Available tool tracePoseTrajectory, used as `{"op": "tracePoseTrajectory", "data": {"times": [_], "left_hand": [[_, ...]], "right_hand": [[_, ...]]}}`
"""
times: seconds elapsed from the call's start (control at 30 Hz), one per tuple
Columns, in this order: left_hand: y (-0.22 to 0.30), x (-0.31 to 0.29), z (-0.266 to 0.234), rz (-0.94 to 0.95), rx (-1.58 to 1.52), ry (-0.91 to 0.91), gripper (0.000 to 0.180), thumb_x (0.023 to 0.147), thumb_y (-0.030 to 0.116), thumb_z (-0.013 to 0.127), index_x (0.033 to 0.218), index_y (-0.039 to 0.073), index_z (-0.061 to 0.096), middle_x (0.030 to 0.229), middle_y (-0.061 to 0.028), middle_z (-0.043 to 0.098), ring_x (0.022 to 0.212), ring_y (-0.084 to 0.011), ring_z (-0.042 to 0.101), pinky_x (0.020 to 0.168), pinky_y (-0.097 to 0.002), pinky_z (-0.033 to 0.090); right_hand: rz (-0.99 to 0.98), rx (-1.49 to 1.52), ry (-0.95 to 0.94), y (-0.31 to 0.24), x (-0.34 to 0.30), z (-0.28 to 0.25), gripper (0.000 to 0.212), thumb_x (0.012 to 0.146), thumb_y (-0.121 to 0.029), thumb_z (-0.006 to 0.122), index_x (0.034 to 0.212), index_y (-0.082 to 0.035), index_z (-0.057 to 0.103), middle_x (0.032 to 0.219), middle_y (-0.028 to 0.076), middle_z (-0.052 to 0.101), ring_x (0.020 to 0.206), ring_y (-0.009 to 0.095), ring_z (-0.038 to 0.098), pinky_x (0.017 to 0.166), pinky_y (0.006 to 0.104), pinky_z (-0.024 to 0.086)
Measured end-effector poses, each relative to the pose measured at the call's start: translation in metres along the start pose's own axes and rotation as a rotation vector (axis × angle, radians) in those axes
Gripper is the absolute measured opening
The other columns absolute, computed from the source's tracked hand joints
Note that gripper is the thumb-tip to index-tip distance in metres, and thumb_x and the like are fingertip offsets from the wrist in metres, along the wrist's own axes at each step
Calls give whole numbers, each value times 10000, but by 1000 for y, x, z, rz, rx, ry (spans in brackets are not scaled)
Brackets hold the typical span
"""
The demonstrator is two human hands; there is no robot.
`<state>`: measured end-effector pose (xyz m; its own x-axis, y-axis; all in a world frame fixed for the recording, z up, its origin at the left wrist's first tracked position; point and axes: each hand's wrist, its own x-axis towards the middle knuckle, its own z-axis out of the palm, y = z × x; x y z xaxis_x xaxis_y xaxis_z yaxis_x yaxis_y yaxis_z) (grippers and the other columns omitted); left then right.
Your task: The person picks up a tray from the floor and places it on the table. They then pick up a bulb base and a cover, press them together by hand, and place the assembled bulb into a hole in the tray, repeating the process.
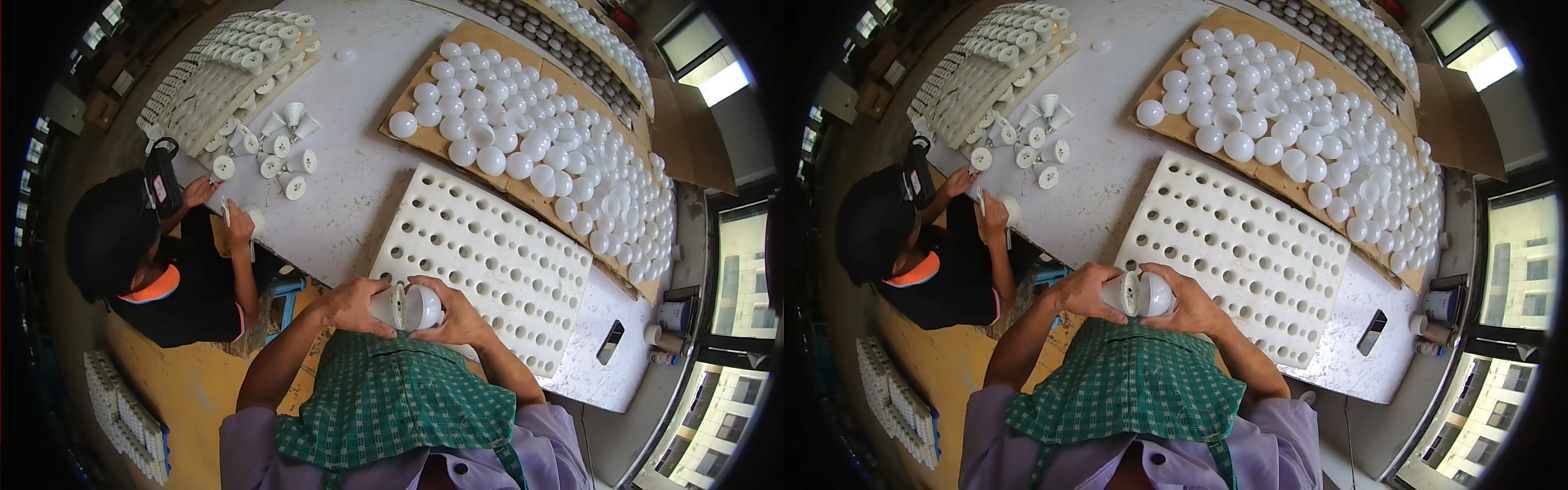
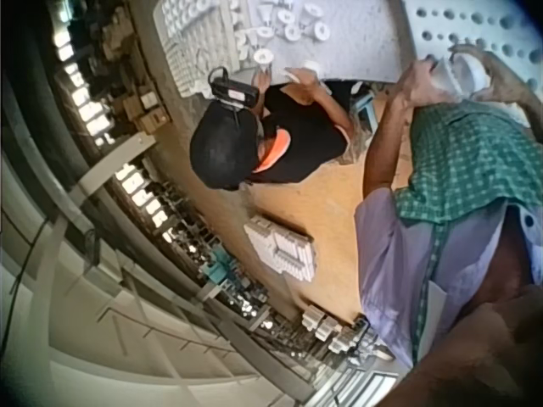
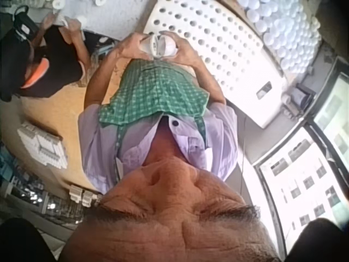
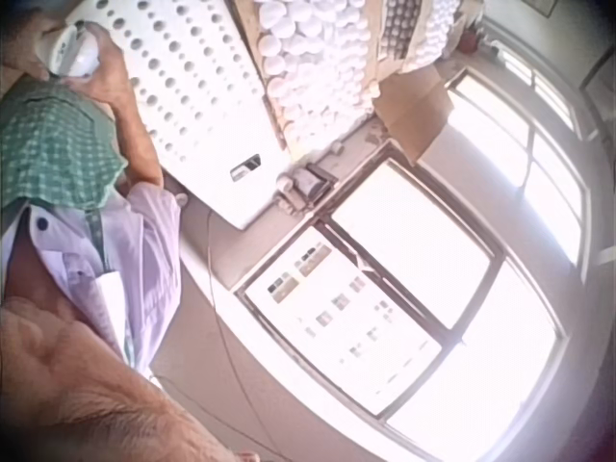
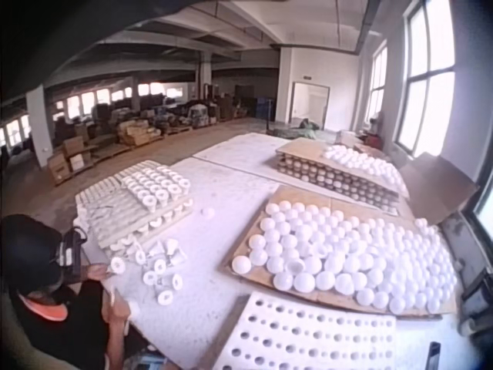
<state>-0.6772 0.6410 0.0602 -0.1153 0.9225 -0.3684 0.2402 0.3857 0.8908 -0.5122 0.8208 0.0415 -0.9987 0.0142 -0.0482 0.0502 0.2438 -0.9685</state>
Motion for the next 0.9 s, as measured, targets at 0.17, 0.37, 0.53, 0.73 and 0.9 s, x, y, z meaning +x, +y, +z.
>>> {"op": "tracePoseTrajectory", "data": {"times": [0.17, 0.37, 0.53, 0.73, 0.9], "left_hand": [[-1, 1, 3, -13, 48, 10, 609, 559, 304, 861, 996, -42, 614, 896, -186, 672, 820, -255, 658, 760, -357, 498], [4, 5, 4, -74, 98, 11, 599, 548, 344, 851, 958, -38, 637, 886, -194, 677, 819, -257, 665, 765, -353, 503], [1, 7, 6, -57, 104, 42, 587, 550, 369, 851, 925, -40, 658, 888, -199, 678, 819, -267, 670, 757, -357, 511], [13, 4, 13, 51, 151, 70, 602, 553, 409, 854, 893, -51, 665, 864, -215, 675, 820, -290, 677, 744, -365, 521], [42, -6, 15, 146, 146, 54, 603, 558, 417, 848, 870, -61, 653, 834, -219, 670, 794, -298, 680, 727, -370, 527]], "right_hand": [[-24, -171, -44, -12, 4, 1, 895, 609, -246, 852, 1346, -45, 386, 1265, 172, 526, 1112, 301, 560, 960, 380, 445], [76, -299, -145, -12, 8, 2, 899, 654, -302, 815, 1372, -55, 334, 1244, 212, 516, 1088, 374, 555, 917, 422, 468], [118, -246, -146, -10, 10, 7, 838, 652, -258, 818, 1322, -39, 365, 1196, 205, 523, 1092, 363, 545, 921, 416, 457], [-320, -163, 175, -2, 5, 27, 800, 603, -149, 834, 1274, -46, 411, 1173, 154, 481, 1089, 322, 497, 928, 390, 421], [-449, -119, 234, -2, -7, 33, 669, 584, -129, 829, 1158, -43, 495, 1123, 148, 486, 1024, 296, 511, 879, 390, 431]]}}
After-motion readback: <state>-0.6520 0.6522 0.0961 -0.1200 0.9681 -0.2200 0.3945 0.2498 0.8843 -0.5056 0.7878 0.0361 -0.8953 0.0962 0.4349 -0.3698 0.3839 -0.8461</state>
